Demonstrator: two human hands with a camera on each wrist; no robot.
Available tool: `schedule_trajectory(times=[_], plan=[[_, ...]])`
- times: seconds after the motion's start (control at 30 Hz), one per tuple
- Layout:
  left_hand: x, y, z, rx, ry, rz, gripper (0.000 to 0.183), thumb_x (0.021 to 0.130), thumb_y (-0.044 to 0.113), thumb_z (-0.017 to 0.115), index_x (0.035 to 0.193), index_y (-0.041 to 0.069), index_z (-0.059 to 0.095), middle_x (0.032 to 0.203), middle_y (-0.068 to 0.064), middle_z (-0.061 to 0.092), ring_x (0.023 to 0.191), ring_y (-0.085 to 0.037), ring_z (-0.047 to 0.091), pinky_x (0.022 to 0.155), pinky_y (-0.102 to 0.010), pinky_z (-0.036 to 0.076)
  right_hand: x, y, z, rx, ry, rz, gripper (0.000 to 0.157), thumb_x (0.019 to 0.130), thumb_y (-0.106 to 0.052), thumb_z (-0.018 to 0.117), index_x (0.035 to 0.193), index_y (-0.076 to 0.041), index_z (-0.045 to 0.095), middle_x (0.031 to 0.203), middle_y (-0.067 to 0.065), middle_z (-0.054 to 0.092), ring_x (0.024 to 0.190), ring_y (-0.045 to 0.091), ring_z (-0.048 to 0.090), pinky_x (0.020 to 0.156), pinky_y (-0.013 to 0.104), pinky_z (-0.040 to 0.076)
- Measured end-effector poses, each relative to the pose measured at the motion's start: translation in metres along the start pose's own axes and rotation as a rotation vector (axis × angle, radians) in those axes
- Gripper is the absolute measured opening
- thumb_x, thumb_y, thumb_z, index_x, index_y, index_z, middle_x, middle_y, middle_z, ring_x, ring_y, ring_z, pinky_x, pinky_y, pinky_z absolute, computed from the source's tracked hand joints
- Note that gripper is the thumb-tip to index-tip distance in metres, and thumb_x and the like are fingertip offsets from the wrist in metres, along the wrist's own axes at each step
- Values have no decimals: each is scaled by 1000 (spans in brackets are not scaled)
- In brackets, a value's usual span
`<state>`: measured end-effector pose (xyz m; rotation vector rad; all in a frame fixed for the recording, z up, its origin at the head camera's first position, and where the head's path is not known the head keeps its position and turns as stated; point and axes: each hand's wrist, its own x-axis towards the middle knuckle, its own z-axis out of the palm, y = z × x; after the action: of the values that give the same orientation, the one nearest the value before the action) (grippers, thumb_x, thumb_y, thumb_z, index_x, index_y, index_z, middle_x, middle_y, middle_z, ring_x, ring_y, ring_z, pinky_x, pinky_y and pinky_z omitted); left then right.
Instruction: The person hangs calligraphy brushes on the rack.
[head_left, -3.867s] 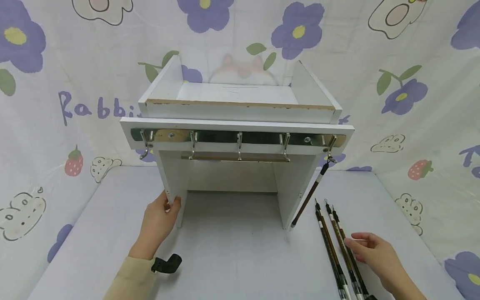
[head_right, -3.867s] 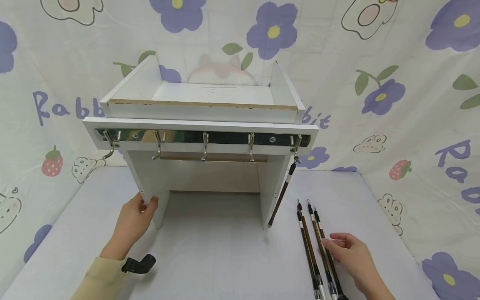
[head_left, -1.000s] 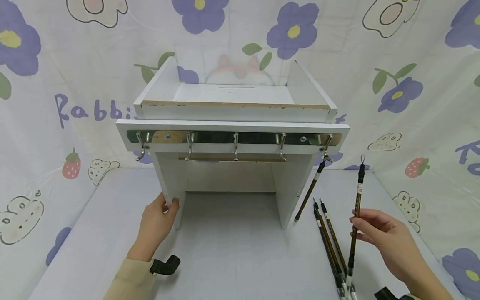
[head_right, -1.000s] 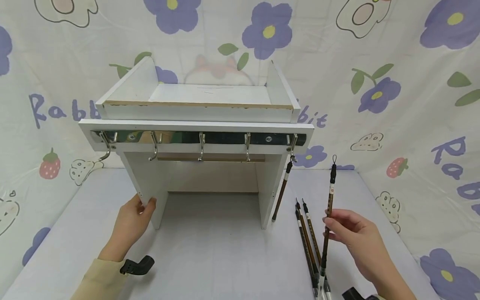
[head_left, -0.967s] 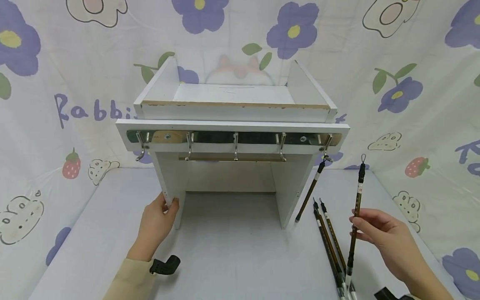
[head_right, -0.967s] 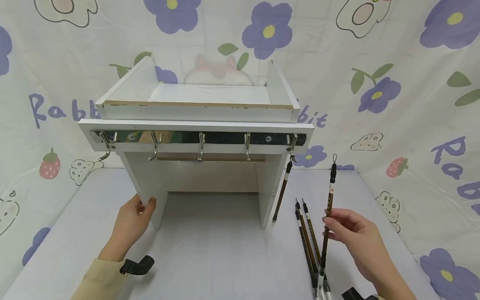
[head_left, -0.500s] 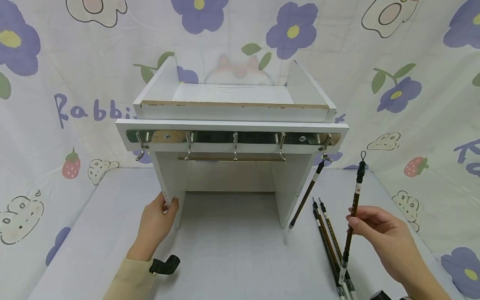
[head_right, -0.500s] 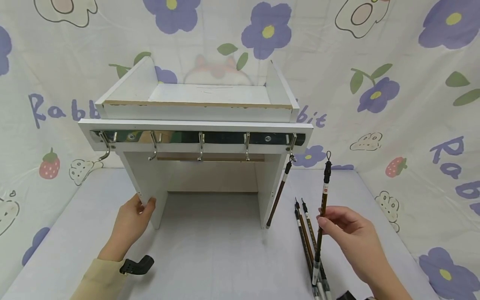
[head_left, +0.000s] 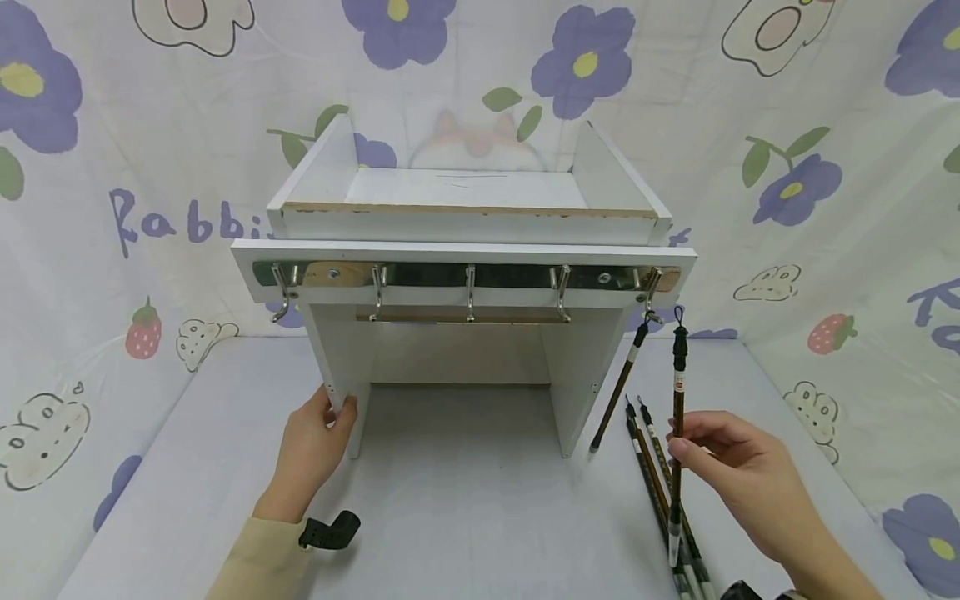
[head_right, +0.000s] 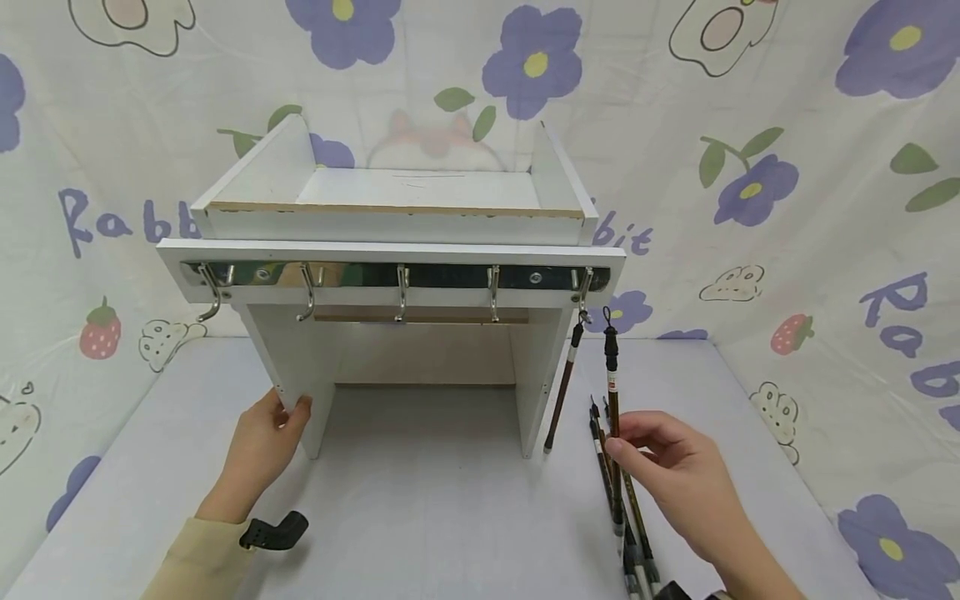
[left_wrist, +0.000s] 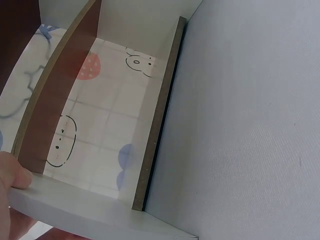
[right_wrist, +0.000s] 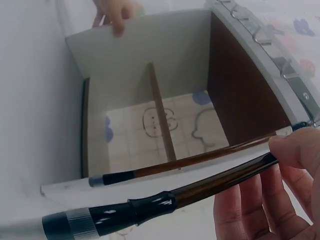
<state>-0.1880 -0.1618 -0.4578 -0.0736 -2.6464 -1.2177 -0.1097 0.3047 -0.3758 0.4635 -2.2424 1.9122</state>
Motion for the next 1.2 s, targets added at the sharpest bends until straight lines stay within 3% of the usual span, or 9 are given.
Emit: schedule_trajectory(times=[0.5,0.93,1.2], plan=[[0,0,1,5,9,15,46,102,29,48,141,5,45,134,-25,53,110,-46,59,82,-55,52,6,-14,21,-296,25,-14,22,86,-1,71,107,-5,65,92,6,65,78,17,63,67,27,56],[-1,0,1,9,2,-12,48,102,32,47,142,6,44,135,-24,52,112,-45,58,83,-55,52,14,-13,36,-242,-40,-87,20,86,-1,71,104,-7,64,90,6,64,77,17,64,62,27,55],[-1,0,0,8,12,9,46,101,29,48,140,5,46,133,-26,54,109,-45,60,80,-55,53,15,-15,44,-247,-47,-68,21,86,-3,72,105,-9,66,91,5,65,74,20,66,62,30,55]])
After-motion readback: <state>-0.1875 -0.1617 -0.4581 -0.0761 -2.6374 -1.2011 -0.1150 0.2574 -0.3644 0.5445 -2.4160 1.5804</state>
